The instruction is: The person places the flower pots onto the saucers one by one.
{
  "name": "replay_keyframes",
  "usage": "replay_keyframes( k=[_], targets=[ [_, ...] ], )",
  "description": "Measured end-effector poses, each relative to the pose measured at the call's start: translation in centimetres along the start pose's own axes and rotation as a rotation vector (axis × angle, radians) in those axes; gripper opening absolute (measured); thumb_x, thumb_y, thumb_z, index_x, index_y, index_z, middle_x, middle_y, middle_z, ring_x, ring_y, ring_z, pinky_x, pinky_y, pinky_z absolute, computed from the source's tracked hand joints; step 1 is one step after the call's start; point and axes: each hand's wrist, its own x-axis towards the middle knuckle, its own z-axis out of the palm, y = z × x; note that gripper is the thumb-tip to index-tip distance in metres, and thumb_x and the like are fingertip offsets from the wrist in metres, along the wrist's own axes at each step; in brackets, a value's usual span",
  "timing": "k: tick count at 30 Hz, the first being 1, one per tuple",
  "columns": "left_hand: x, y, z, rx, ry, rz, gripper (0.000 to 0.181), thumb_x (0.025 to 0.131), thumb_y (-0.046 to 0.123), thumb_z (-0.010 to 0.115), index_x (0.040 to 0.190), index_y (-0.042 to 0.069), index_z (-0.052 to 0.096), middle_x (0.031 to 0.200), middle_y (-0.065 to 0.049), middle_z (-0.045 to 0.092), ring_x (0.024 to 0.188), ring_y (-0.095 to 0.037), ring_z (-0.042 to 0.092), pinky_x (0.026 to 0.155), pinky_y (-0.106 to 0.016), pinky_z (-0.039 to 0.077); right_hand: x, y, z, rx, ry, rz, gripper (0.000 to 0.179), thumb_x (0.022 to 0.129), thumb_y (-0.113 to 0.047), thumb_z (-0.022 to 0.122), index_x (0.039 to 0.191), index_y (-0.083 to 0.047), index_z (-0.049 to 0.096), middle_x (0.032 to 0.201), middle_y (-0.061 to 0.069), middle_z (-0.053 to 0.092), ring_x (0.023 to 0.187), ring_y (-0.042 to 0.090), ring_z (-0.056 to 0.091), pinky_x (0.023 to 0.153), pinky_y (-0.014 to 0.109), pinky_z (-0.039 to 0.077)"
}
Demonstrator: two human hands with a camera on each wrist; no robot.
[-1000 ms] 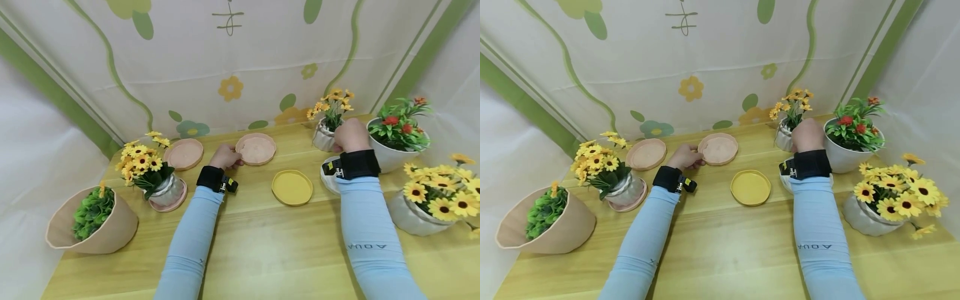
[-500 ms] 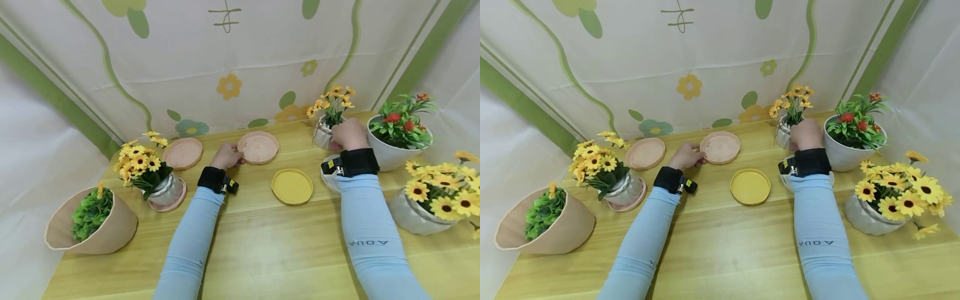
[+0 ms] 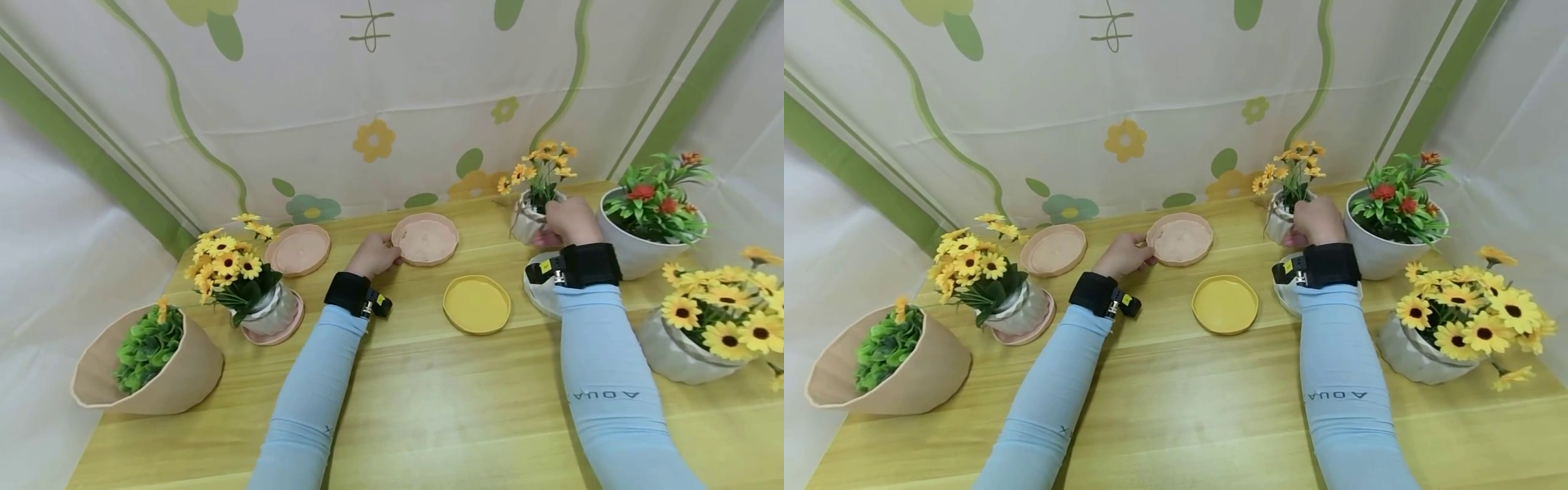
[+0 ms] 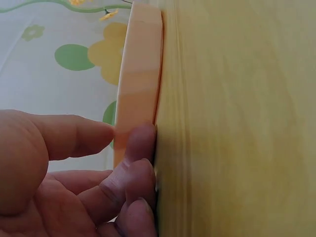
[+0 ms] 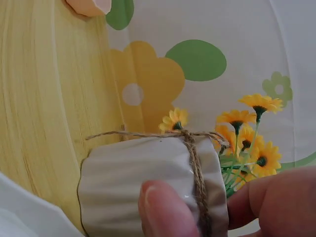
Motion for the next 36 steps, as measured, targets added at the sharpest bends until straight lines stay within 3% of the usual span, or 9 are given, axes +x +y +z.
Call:
replay_keyframes(
  k=[5,10,13,15,20,23,29,36],
  targets=[
    [-0.1,-0.2,-0.1,-0.004,-0.005,0.016,0.034,0.101,0.008,0.052,0.133,-0.004,0.057,0.087,-0.012,0.070,0.078,-0.019,0.064,0.060,-0.022,0.046,-0.1,-0.2,0.2,-0.059,0.018,-0.018,0.039,0.100,-0.025,0.033,0.085,0.005,0.053,0.086,0.020,0.052,0.072,0.029,0.058,0.062,0.034,0.043],
    [0.0,-0.4,-0.1,0.001,0.006,-0.003,0.035,0.101,0.009,0.052,0.134,-0.001,0.057,0.086,-0.011,0.070,0.075,-0.020,0.062,0.053,-0.023,0.038,-0.2,-0.4,0.4,-0.065,-0.004,-0.037,0.038,0.100,-0.026,0.036,0.078,0.001,0.051,0.072,0.013,0.051,0.059,0.024,0.056,0.055,0.034,0.043],
    [0.2,-0.5,-0.1,-0.001,0.005,-0.022,0.036,0.102,0.010,0.052,0.137,0.000,0.056,0.086,-0.010,0.070,0.072,-0.018,0.061,0.051,-0.023,0.035,-0.2,-0.6,0.6,-0.003,-0.051,-0.036,0.038,0.101,-0.026,0.037,0.087,0.005,0.054,0.069,0.011,0.054,0.055,0.019,0.058,0.052,0.032,0.046],
    [0.3,-0.6,-0.1,0.000,0.001,-0.031,0.038,0.102,0.011,0.052,0.139,0.002,0.055,0.085,-0.009,0.070,0.069,-0.017,0.058,0.050,-0.023,0.033,-0.3,-0.9,0.9,0.050,-0.090,-0.040,0.041,0.102,-0.026,0.037,0.101,0.011,0.055,0.066,0.008,0.057,0.054,0.017,0.061,0.052,0.031,0.049],
    [0.4,-0.6,-0.1,0.010,-0.001,-0.028,0.042,0.102,0.013,0.052,0.143,0.004,0.051,0.085,-0.008,0.070,0.065,-0.016,0.054,0.049,-0.023,0.032,-0.9,-2.4,1.3,0.213,-0.183,-0.066,0.052,0.105,-0.024,0.034,0.138,0.016,0.037,0.071,0.010,0.065,0.058,0.018,0.068,0.062,0.033,0.059],
    [0.5,-0.5,0.0,0.007,-0.003,-0.025,0.043,0.102,0.013,0.053,0.144,0.005,0.050,0.086,-0.008,0.070,0.062,-0.015,0.051,0.050,-0.024,0.032,-1.5,-3.5,1.6,0.275,-0.215,-0.084,0.054,0.105,-0.022,0.034,0.144,0.015,0.029,0.079,0.014,0.065,0.059,0.019,0.069,0.064,0.036,0.060],
    [0.7,-0.5,0.0,0.016,-0.009,-0.035,0.045,0.102,0.014,0.053,0.146,0.006,0.048,0.086,-0.007,0.070,0.052,-0.013,0.038,0.047,-0.024,0.029,-2.6,-5.4,2.5,0.295,-0.256,-0.133,0.056,0.105,-0.018,0.033,0.151,0.012,0.021,0.087,0.020,0.063,0.061,0.021,0.070,0.064,0.038,0.060],
    [0.7,-0.6,-0.1,-0.002,-0.018,-0.008,0.042,0.102,0.013,0.052,0.143,0.005,0.051,0.086,-0.008,0.069,0.055,-0.013,0.042,0.049,-0.024,0.030,-3.6,-7.5,3.8,0.295,-0.268,-0.204,0.057,0.104,-0.016,0.033,0.153,0.009,0.018,0.083,0.023,0.065,0.059,0.023,0.069,0.060,0.040,0.060]
  ],
)
